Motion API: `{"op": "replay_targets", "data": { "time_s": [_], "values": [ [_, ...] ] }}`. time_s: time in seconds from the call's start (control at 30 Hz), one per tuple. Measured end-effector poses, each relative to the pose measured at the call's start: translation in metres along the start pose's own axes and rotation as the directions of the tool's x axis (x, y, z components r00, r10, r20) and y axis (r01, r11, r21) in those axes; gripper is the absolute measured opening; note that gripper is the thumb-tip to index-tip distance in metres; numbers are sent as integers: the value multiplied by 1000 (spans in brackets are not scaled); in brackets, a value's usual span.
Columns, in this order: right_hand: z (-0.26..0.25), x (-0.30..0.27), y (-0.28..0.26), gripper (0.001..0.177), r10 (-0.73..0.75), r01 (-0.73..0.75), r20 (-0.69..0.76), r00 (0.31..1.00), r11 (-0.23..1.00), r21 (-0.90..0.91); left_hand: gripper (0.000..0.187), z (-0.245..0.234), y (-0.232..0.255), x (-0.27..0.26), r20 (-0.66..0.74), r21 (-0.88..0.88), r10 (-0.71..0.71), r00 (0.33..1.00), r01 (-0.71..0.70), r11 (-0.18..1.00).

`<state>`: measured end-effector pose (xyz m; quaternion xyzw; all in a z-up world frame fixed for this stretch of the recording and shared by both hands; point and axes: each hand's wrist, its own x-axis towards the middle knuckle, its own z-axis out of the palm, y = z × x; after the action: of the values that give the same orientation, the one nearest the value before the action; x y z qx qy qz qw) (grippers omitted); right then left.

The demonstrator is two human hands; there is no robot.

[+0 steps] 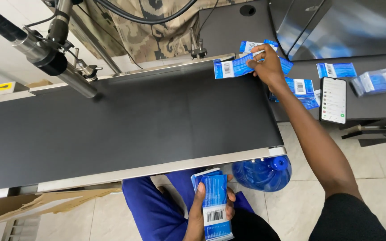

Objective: The person is picking individual labels from a stack and placing them onto a moving conveyor belt in a production environment.

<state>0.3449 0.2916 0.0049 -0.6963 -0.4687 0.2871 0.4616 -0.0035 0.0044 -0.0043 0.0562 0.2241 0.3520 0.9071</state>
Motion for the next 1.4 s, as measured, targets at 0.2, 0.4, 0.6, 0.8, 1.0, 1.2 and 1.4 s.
{"op": "replay_targets", "data": {
  "time_s": [0.2,0.4,0.6,0.8,1.0,1.2,1.4],
  "values": [
    [17,8,12,32,-204,199,12,979,937,-286,87,5,4,-1,-11,17,23,1000,-23,1000],
    [36,-2,10,43,-353,281,48,934,646,-710,85,11,6,-3,-36,-11,25,999,-25,1000],
    [28,-61,-30,24,-421,485,246,873,698,-527,87,4,6,-2,-25,25,28,999,-28,999],
    [13,-175,-96,22,-291,445,606,740,888,-117,84,4,5,-1,-40,-20,26,999,-27,999],
    [10,-234,-110,59,-97,330,796,597,934,-134,69,8,4,-2,-2,55,-2,1000,3,998],
    [16,-249,-111,56,43,296,827,561,922,-248,66,4,-3,-2,-21,-7,-24,999,24,1000],
    [15,-250,-109,28,-25,262,830,558,954,-147,68,9,-5,-3,1,2,1,1000,-1,1000]
  ]
}}
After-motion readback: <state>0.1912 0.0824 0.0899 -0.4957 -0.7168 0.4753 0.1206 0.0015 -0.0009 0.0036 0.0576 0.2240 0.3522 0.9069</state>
